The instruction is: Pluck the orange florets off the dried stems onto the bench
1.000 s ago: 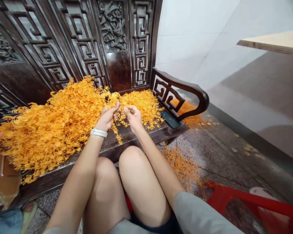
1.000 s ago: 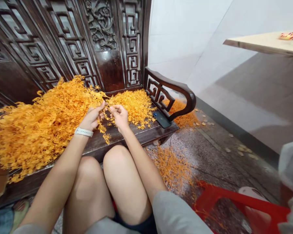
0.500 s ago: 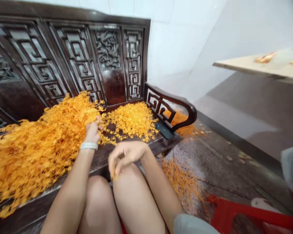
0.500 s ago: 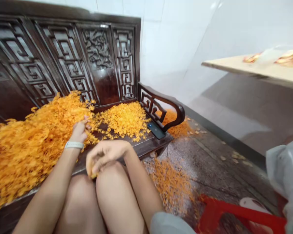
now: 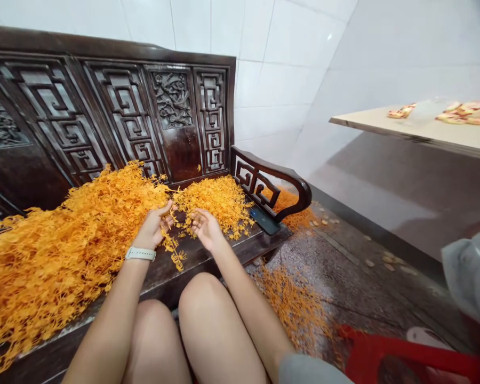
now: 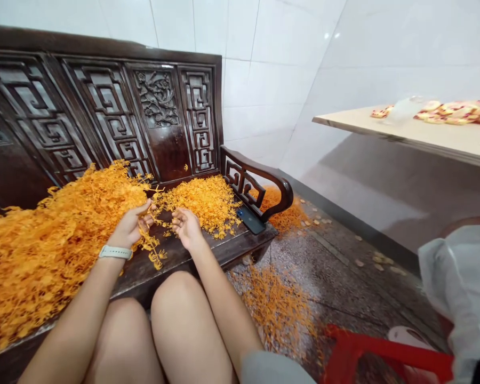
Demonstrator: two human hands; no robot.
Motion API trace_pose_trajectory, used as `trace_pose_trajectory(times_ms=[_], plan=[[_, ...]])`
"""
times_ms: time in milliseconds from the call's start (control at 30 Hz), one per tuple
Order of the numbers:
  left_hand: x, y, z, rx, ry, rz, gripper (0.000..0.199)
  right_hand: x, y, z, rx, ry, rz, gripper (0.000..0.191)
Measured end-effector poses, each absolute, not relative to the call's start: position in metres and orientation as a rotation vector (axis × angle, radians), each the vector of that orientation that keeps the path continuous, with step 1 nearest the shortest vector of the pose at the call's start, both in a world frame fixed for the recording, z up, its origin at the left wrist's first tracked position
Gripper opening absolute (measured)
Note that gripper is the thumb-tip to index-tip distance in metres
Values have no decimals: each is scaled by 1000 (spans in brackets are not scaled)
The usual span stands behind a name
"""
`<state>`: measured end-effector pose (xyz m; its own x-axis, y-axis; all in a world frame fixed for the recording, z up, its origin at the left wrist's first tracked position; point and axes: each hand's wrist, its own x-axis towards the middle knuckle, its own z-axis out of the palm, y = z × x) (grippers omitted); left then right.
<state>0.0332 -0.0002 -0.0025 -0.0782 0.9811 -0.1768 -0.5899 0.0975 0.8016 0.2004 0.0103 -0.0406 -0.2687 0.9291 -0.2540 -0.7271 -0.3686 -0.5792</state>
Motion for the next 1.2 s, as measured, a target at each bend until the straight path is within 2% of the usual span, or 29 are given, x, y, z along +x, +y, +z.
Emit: trace_pose_trajectory(times_ms=[133, 267, 500, 767, 1033, 1200], plan=[[47, -4, 0, 697, 865, 1245, 30, 202, 6, -36, -614, -677, 1804, 31], [52, -7, -3, 849, 913, 1111, 38, 200, 3, -31, -524, -728, 1751, 35], [50, -5, -8, 905, 967, 1212, 48, 204, -1, -30, -573, -791, 1554, 30], [32, 1, 5, 614, 823, 1574, 44, 211, 1, -33, -400, -632, 1666, 21], [44, -2, 3, 787, 999, 1331, 50, 202, 3, -33, -416, -536, 1667, 11], [55, -7, 4, 1008, 1090, 1311, 47, 200, 2, -34, -430, -498, 1769, 14]])
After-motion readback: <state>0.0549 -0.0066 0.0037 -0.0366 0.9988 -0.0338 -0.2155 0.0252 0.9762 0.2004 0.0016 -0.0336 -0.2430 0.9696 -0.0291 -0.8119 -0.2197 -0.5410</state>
